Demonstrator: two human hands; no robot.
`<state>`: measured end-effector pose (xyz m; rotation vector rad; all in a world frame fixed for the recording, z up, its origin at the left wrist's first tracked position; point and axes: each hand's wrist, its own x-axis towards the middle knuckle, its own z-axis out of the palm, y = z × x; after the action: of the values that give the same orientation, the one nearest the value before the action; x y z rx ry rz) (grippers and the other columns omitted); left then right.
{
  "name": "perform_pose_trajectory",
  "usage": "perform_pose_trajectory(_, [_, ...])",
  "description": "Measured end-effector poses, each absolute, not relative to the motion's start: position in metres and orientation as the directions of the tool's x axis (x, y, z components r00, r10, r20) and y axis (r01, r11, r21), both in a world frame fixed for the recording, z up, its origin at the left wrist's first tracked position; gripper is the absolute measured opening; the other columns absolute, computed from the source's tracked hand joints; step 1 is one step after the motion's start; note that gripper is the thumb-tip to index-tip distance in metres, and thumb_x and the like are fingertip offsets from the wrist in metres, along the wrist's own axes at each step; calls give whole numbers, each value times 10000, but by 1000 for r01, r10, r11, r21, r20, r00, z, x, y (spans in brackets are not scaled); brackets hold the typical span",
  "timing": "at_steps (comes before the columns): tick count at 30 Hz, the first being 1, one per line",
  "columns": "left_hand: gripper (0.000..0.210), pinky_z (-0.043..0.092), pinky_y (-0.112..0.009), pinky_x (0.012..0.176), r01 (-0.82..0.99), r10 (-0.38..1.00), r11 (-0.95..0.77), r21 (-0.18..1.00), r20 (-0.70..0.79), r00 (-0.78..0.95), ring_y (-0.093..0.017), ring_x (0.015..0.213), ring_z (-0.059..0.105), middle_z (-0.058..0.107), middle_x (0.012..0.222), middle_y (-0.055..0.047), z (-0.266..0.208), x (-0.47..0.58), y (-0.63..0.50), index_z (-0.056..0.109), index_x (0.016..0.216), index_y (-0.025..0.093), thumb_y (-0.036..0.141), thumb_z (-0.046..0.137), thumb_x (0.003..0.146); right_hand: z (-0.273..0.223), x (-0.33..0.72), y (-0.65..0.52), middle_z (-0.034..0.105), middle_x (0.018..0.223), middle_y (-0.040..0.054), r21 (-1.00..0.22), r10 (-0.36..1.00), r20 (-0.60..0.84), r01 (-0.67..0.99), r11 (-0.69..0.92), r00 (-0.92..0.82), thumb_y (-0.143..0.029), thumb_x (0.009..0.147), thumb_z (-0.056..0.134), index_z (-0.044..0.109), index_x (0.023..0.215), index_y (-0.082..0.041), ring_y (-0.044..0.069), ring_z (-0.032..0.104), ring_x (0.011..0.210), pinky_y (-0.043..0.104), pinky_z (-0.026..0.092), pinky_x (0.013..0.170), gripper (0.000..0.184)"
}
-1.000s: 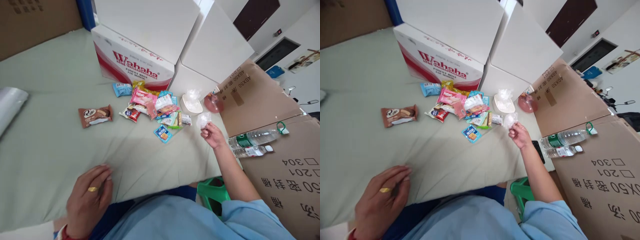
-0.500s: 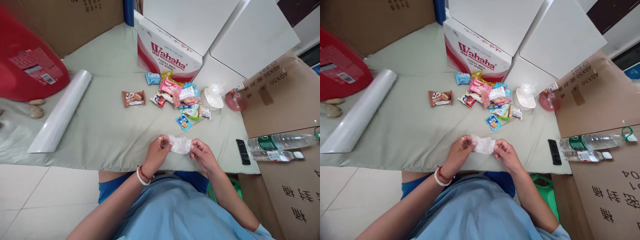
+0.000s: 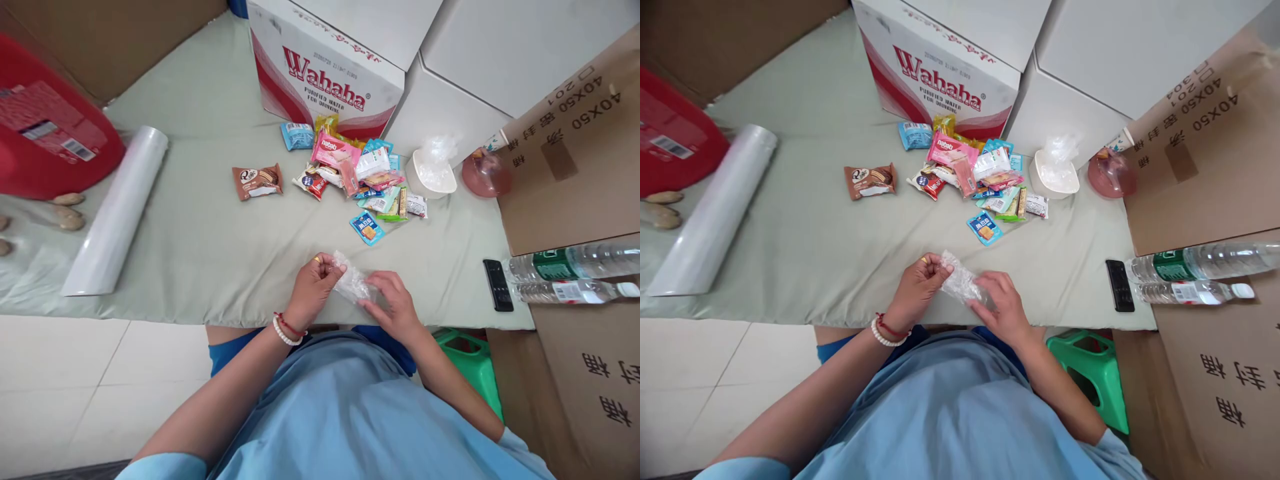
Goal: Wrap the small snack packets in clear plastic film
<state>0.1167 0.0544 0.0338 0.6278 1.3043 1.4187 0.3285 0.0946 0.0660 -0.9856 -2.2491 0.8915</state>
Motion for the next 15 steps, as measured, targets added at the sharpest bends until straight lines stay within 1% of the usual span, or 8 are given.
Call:
perform_pose_trajectory(1, [511,393,-249,609,-352,921,165,921,-272,-279,-117,623,511,575,701,58,33,116,54,581,939,211,586,852,721,62,326,96,717,990,74,-779,806,141,438,449,-575,-434,961,715,737,1035,-245,223,639,896,377,529,813,204])
perform_pose_trajectory(3, [575,383,-246,602,-375,929,177,910,-280,-241,-117,602,507,551,679,78,33,109,51,565,1015,220,563,891,690,54,322,99,647,773,10,-898,892,2,392,200,-451,-446,961,705,728,906,-236,155,545,676,305,465,656,219])
perform_pose_trajectory(4, [595,373,-243,593,-378,932,179,908,-279,-229,-112,584,490,527,662,90,33,104,49,564,1046,222,549,903,683,50,320,100,606,726,-13,-946,921,-86,321,43,-379,-474,924,743,717,883,-230,126,481,605,274,411,586,248])
perform_pose_trajectory(6, [595,367,-237,586,-359,938,186,914,-274,-212,-103,566,461,492,645,101,33,90,43,580,1073,219,516,913,680,46,319,104,558,702,-43,-964,922,-261,131,-233,-286,-510,802,851,693,856,-220,81,385,536,234,317,509,335])
perform_pose_trajectory(8, [558,417,-245,627,-308,936,186,933,-264,-231,-112,621,505,531,691,77,33,74,37,606,1067,207,484,901,682,45,319,108,537,694,-57,-916,879,-383,-8,-402,-283,-493,691,933,671,817,-206,50,329,507,211,266,480,409])
perform_pose_trajectory(11, [465,506,-298,738,-104,877,170,980,-199,-437,-172,832,615,635,924,-10,35,57,32,627,1047,198,424,837,699,49,323,112,528,680,-63,-858,832,-465,-76,-507,-303,-436,628,985,668,789,-189,30,308,497,192,243,465,433])
perform_pose_trajectory(13, [348,520,-319,751,127,813,170,977,-66,-578,-188,889,622,626,1032,-41,40,60,30,636,1038,201,389,763,774,52,326,113,525,680,-65,-845,827,-478,-102,-525,-294,-411,626,993,673,798,-187,27,316,499,185,251,464,428])
perform_pose_trajectory(15, [250,526,-329,740,345,822,130,930,94,-562,-187,862,617,612,1042,-47,48,77,28,636,1052,206,381,695,884,54,328,111,542,698,-61,-835,826,-486,-125,-535,-287,-400,634,994,675,817,-189,26,326,501,182,265,468,424])
